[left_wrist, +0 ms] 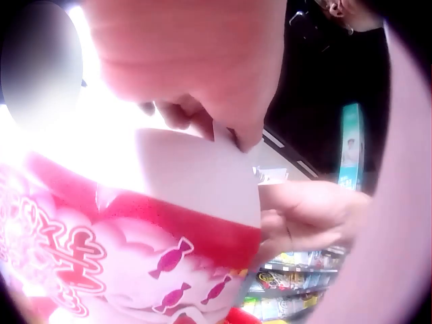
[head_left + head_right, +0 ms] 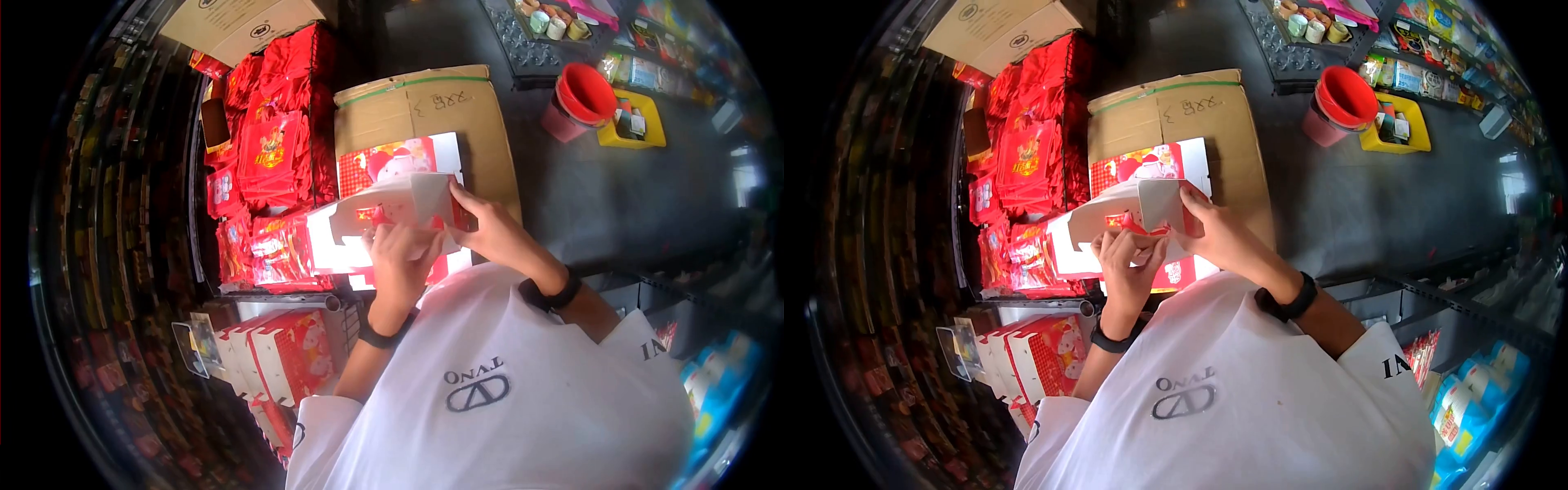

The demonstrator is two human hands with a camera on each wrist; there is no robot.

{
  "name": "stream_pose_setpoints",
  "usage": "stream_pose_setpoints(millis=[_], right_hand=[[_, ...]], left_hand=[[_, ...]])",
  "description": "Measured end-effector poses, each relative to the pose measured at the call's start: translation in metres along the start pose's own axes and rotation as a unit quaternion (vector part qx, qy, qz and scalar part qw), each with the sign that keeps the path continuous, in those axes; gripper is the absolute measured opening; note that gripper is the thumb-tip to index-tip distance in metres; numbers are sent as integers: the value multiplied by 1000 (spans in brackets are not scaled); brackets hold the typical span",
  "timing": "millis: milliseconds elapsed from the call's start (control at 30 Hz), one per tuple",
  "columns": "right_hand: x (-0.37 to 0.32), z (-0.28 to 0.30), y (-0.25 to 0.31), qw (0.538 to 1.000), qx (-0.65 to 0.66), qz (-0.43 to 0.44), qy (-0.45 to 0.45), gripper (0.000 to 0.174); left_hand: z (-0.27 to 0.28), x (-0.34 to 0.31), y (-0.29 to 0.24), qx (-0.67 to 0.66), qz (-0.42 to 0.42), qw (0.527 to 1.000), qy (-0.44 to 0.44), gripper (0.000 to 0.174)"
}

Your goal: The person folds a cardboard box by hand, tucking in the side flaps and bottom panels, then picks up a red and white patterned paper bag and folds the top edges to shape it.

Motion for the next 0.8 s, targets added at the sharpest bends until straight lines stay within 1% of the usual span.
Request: stream_pose_setpoints(millis=[33,67,167,233,267,333,467,567,667,800], right_hand=[[0,1,1,1000,11,-5,8,81],[0,1,1,1000,22,-10,16,81],[-2,-4,-8,999,21,24,7,80],[-3,-3,-3,999,32,0,22,79],[-2,-1,0,999,38,-11,29,78],[-3,0,1,998,43,-7,36,78],[-4,3,6,996,62,-29,62,77],[-4,-6,-8,999,11,49,12,77],[-4,-3,0,999,20,-17,42,76],[-5,-2,6,997,36,-50,45,70]], left_hand=[[2,1,-2,6,20,1000,10,16],[2,1,-2,5,23,1000,15,16],[1,3,5,16,31,999,33,17],[-1,3,9,37,37,997,50,16],[0,3,9,47,20,998,46,13],[1,2,8,68,-13,997,37,10],[11,7,2,61,-22,995,78,11],[16,7,6,40,-39,992,116,11],[19,6,4,44,-41,991,123,13],[22,2,1,74,-41,990,109,17]])
Point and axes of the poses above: each hand's wrist, its own x-axis towards the middle knuckle, its own z-axis out of the back of the hand, y = z × x, the point moved 2 cm from there along x, towards the middle knuckle, and after that the axes turned 1 degree about z, right-handed, at the moved point
